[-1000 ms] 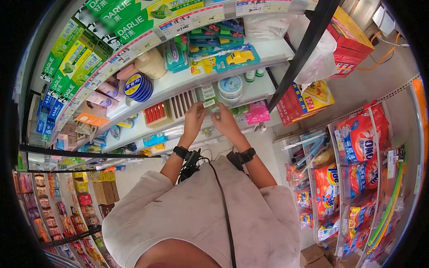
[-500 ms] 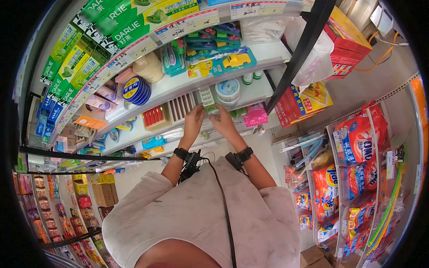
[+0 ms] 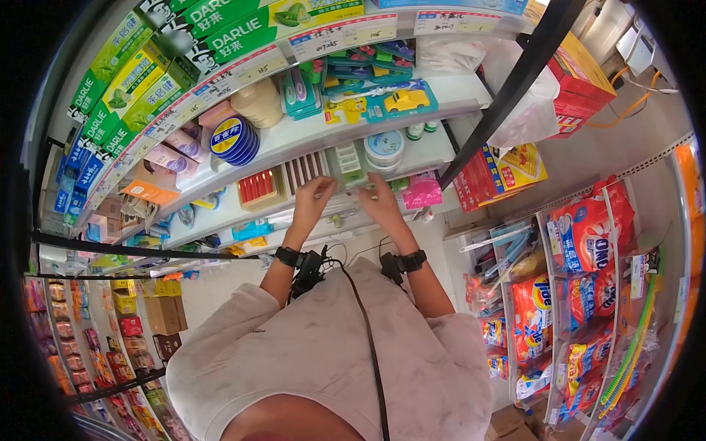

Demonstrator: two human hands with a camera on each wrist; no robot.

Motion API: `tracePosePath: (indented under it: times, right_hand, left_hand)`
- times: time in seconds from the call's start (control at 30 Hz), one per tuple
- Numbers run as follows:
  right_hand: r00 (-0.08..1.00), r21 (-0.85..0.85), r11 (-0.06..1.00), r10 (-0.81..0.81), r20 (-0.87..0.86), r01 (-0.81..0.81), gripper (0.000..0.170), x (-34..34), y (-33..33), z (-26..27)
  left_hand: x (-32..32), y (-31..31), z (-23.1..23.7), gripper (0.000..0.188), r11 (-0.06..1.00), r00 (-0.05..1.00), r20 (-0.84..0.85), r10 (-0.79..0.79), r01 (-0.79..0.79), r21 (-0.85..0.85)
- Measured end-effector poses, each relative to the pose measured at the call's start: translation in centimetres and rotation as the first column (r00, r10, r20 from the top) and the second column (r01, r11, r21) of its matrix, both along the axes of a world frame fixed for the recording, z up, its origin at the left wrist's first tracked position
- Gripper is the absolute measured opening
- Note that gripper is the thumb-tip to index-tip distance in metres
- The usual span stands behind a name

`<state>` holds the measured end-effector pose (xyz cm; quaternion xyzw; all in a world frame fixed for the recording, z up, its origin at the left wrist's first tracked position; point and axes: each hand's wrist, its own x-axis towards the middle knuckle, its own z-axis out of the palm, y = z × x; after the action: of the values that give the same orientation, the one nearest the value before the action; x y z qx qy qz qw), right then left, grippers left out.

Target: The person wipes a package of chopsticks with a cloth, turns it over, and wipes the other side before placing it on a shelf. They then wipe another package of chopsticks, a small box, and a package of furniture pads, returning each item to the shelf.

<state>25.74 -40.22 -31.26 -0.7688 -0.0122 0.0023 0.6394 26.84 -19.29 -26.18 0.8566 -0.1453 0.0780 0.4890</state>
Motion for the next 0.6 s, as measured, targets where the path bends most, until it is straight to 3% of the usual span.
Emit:
tracePosePath:
  times: [0.1, 0.2, 0.27, 0.33, 0.47, 0.6]
  right_hand:
    - [1.000, -0.018, 1.000, -0.001, -0.012, 0.001, 0.053, -1.3, -0.8, 1.1]
    - [1.000, 0.001, 1.000, 0.028, -0.001, -0.028, 0.045, -1.7, -0.9, 1.2]
    - [0.997, -0.017, 0.998, 0.058, -0.042, -0.058, 0.040, -2.2, -1.0, 1.3]
    - [0.993, 0.090, 0.994, 0.075, -0.088, -0.068, 0.032, -2.5, -0.8, 0.6]
    - [0.988, -0.006, 0.991, 0.132, -0.079, -0.133, 0.030, -3.6, 1.9, 3.5]
    - [0.969, -0.065, 0.969, 0.234, -0.084, -0.239, 0.028, -4.7, 5.6, 5.7]
  left_hand:
    - [-1.4, 1.4, 2.2, 0.014, 0.999, 0.999, 0.004, -0.045, 0.045, -0.023]
    - [-3.6, 3.4, 5.7, 0.013, 0.998, 0.985, 0.165, -0.043, 0.037, 0.044]
    - [-4.9, 5.4, 7.8, 0.015, 0.999, 0.951, 0.305, 0.039, -0.038, -0.010]
    - [-6.1, 7.7, 9.7, 0.017, 0.990, 0.893, 0.428, 0.141, -0.134, -0.045]
    - [-8.4, 14.1, 11.7, 0.014, 0.897, 0.692, 0.584, 0.425, -0.407, -0.170]
    - [-10.6, 20.8, 14.4, 0.016, 0.695, 0.404, 0.696, 0.593, -0.693, -0.189]
